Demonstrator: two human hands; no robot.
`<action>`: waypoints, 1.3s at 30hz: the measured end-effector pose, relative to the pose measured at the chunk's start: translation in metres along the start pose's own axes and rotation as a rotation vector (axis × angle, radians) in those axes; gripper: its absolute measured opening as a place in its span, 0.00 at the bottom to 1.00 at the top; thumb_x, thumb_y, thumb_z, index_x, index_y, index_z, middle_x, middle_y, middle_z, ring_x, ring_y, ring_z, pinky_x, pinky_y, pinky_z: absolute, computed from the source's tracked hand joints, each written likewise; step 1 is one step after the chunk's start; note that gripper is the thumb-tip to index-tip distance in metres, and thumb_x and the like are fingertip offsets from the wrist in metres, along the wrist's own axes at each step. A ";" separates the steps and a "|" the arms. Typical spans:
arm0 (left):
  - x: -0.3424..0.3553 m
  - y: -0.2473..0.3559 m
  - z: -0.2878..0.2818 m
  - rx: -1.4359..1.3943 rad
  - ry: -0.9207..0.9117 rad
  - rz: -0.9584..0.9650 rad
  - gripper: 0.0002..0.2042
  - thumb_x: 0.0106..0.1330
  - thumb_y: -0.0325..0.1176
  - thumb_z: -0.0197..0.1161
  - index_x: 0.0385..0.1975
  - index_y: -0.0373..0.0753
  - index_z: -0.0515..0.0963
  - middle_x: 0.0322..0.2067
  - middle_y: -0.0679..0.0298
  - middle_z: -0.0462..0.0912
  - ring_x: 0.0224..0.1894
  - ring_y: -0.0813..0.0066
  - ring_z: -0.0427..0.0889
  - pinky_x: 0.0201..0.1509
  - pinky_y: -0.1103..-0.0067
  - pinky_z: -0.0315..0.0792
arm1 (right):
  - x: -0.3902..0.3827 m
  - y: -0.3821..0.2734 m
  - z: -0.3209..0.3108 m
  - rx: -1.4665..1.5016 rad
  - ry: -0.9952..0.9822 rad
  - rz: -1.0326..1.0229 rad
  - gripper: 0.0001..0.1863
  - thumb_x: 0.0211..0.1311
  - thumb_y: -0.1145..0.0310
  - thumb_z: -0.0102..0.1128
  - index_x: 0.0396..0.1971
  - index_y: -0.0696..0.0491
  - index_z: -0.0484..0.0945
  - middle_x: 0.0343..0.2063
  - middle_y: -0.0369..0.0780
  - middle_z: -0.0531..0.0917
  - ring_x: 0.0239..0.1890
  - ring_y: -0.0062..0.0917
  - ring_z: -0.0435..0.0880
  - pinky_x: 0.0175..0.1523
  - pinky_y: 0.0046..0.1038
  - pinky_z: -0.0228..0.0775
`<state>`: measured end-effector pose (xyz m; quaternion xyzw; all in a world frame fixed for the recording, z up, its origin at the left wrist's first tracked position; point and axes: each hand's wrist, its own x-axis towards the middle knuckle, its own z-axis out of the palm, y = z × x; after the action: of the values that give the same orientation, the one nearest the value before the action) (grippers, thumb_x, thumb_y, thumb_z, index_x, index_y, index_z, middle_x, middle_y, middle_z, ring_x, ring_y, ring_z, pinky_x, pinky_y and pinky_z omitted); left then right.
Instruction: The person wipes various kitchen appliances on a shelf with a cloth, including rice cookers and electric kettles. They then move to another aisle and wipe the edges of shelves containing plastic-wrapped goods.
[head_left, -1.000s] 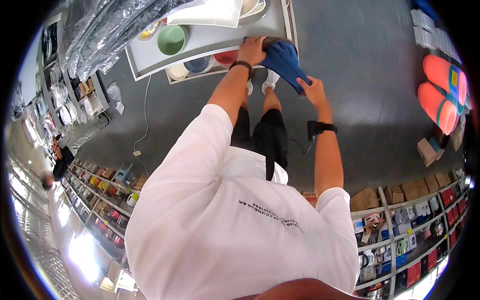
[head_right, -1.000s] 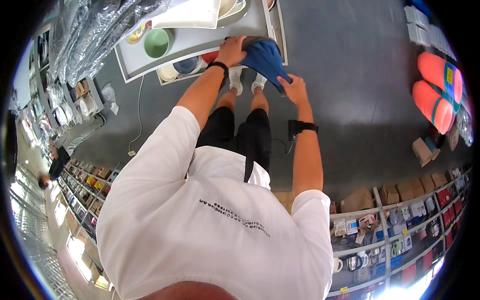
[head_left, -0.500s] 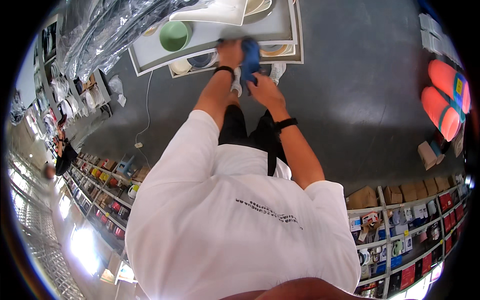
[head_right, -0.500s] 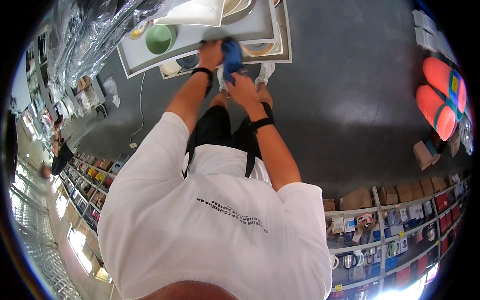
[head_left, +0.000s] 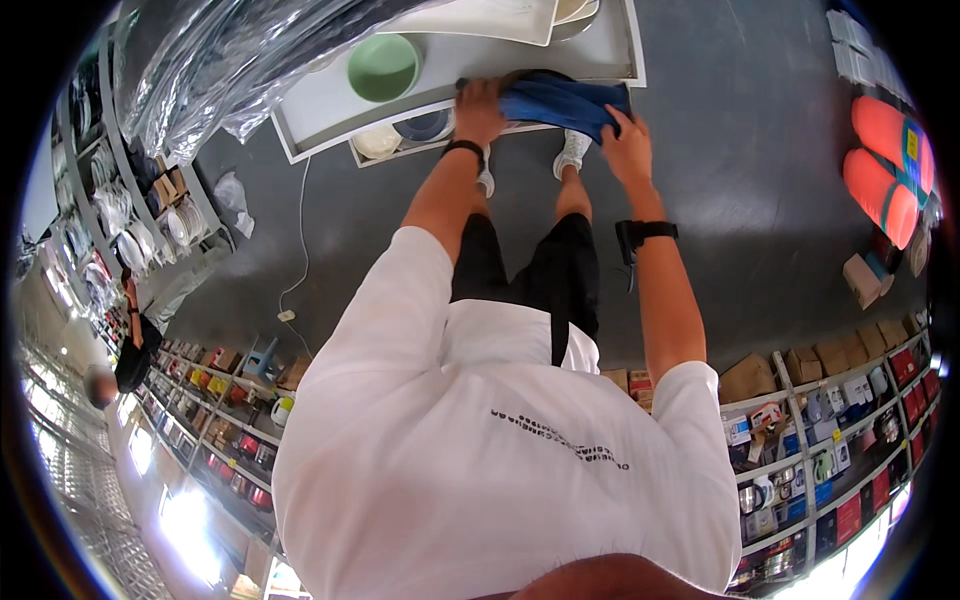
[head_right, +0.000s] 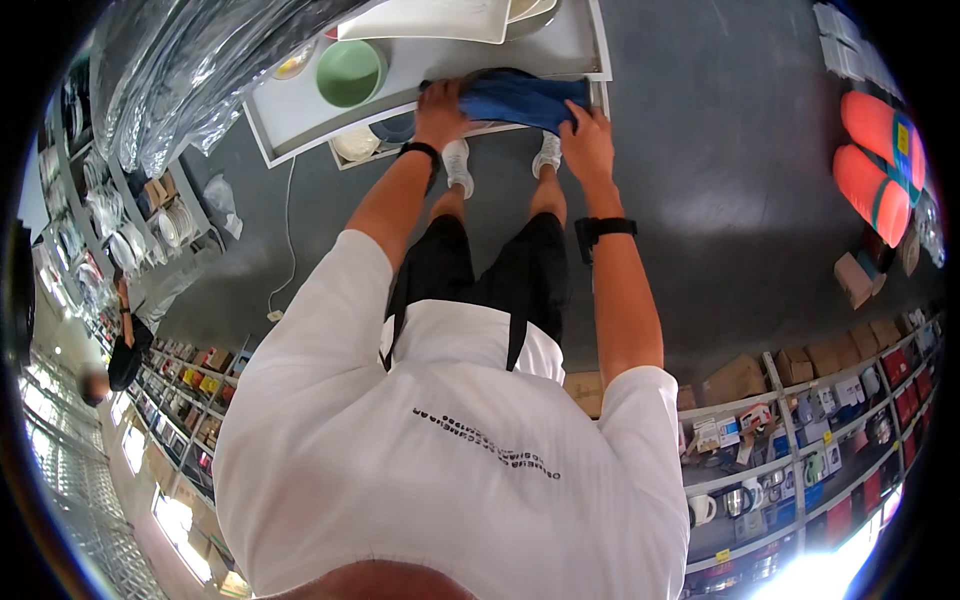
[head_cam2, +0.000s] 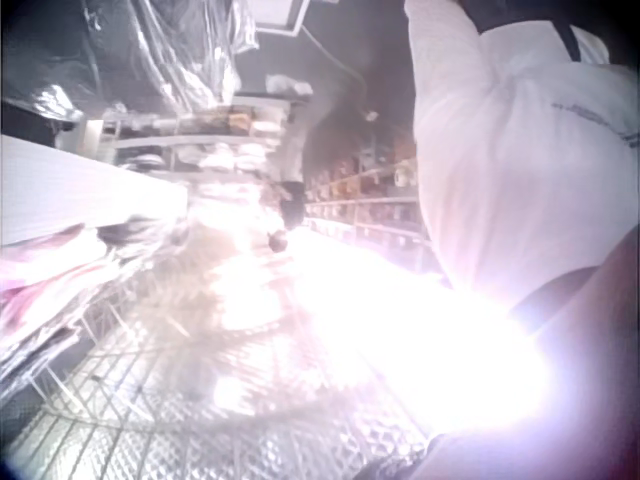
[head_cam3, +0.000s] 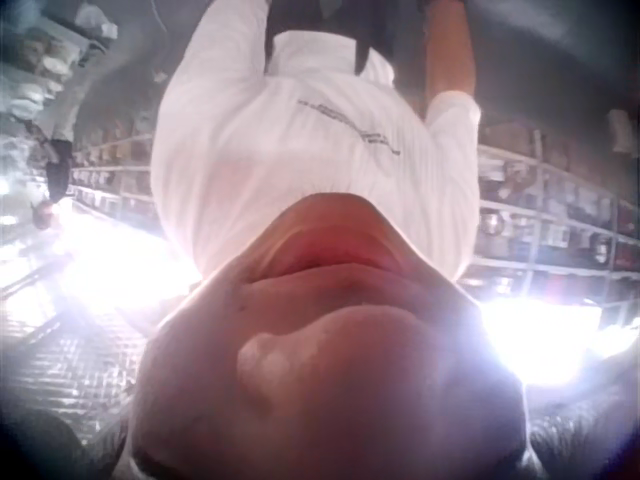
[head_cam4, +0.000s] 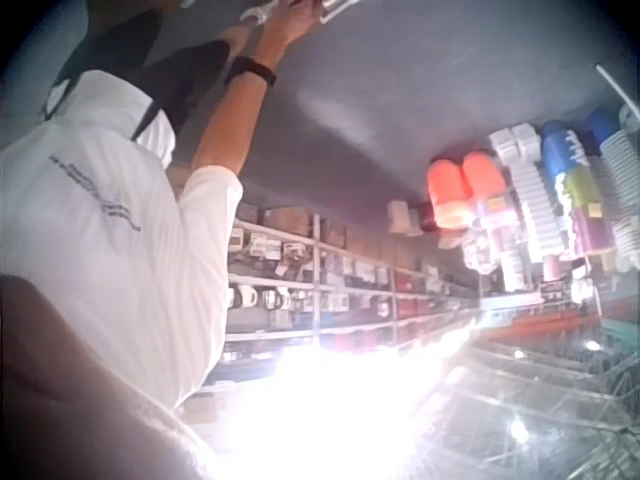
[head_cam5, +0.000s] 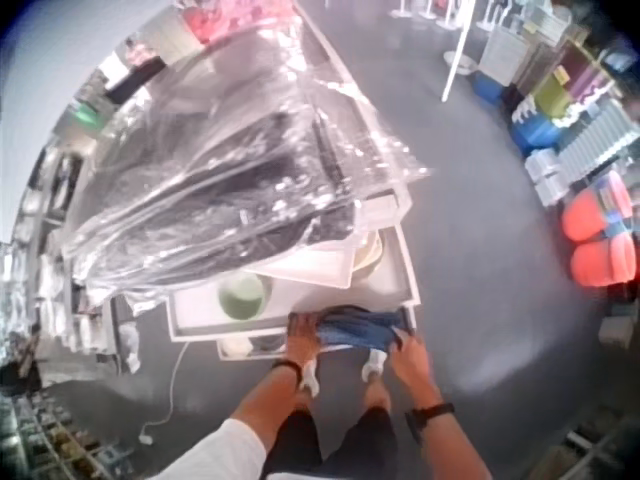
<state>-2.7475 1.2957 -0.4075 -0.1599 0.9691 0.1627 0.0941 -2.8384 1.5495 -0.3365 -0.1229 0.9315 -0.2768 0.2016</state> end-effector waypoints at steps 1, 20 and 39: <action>-0.006 -0.026 -0.004 -0.002 0.001 0.002 0.33 0.47 0.37 0.67 0.58 0.42 0.67 0.51 0.55 0.72 0.57 0.53 0.70 0.60 0.59 0.65 | -0.001 -0.017 0.013 0.082 -0.063 0.022 0.20 0.58 0.64 0.53 0.52 0.45 0.79 0.51 0.51 0.76 0.53 0.46 0.74 0.57 0.41 0.69; -0.065 -0.159 -0.051 0.262 -0.174 -0.257 0.30 0.50 0.37 0.63 0.56 0.34 0.68 0.55 0.52 0.71 0.63 0.47 0.64 0.58 0.48 0.63 | -0.147 -0.172 0.162 0.344 -0.363 0.029 0.26 0.55 0.64 0.54 0.54 0.57 0.75 0.35 0.55 0.82 0.40 0.50 0.81 0.47 0.45 0.70; -0.018 -0.052 -0.003 -0.069 -0.004 0.112 0.34 0.50 0.37 0.68 0.62 0.51 0.67 0.53 0.55 0.69 0.60 0.52 0.67 0.66 0.57 0.58 | 0.056 -0.060 0.091 -0.008 -0.256 -0.118 0.34 0.58 0.59 0.56 0.63 0.60 0.63 0.56 0.63 0.66 0.63 0.54 0.62 0.65 0.46 0.59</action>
<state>-2.7132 1.2532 -0.4156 -0.1083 0.9702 0.2011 0.0811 -2.8405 1.4394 -0.3895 -0.2125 0.8904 -0.2667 0.3014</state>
